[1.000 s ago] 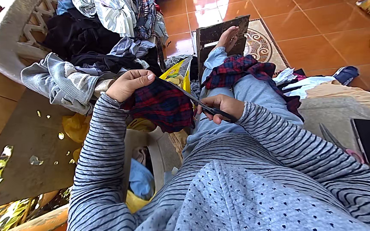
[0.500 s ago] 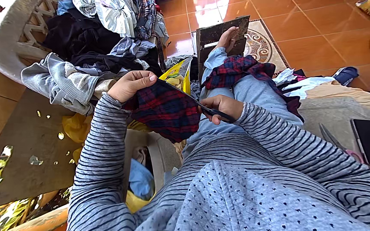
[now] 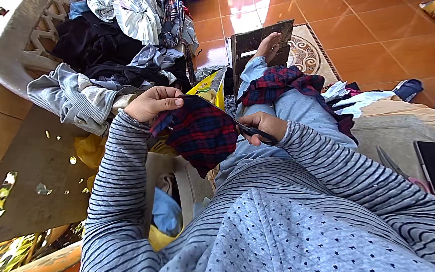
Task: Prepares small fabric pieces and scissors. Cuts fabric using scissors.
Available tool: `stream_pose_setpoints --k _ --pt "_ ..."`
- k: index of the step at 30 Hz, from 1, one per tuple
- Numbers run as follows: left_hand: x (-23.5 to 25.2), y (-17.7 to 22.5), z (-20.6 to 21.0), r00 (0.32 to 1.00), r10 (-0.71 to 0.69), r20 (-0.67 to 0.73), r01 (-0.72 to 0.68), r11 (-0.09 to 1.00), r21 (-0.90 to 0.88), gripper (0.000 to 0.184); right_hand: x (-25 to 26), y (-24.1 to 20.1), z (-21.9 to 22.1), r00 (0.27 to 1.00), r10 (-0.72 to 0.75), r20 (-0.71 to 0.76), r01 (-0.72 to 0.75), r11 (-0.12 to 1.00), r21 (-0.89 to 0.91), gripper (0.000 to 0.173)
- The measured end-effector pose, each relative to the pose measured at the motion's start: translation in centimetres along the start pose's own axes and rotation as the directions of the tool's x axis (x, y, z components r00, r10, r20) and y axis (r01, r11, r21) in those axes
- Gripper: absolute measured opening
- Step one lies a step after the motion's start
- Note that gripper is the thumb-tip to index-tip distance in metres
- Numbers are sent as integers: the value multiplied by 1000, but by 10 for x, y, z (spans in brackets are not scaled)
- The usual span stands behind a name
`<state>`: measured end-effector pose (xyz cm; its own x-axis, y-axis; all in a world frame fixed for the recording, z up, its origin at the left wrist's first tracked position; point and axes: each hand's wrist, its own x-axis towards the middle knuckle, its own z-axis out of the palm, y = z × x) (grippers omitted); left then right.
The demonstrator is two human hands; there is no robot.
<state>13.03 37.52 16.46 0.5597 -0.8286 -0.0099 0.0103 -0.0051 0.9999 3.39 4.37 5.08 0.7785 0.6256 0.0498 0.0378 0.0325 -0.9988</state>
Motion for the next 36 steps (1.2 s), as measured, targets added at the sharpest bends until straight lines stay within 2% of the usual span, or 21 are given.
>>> stream_pose_setpoints --k 4,9,15,21,24,28,31,36 --pt "-3 4 -3 995 30 -95 -27 999 31 20 0 3 -2 999 6 38 -7 1000 17 56" --pt "5 -1 8 999 0 -50 0 1000 11 19 7 -2 3 999 0 39 2 999 -51 69" --pt "2 -1 3 997 -16 -69 15 1000 -10 18 3 -3 2 999 39 11 -39 999 -32 58" --pt "3 -2 5 996 -31 -81 27 998 -48 16 6 -1 2 998 -19 57 22 998 -51 75" --pt "6 -4 10 996 -55 -75 50 997 -63 15 8 -2 4 998 -20 55 23 998 -59 76" --pt "6 -2 9 996 -45 -80 40 997 -60 16 6 0 1 999 19 38 -19 1000 7 66" --pt "7 -3 10 994 -37 -101 29 997 -76 15 4 0 0 1000 26 14 -26 1000 -16 66" --pt "7 -2 18 989 -34 -141 43 998 56 11 7 -7 9 999 12 44 -6 990 -141 71"
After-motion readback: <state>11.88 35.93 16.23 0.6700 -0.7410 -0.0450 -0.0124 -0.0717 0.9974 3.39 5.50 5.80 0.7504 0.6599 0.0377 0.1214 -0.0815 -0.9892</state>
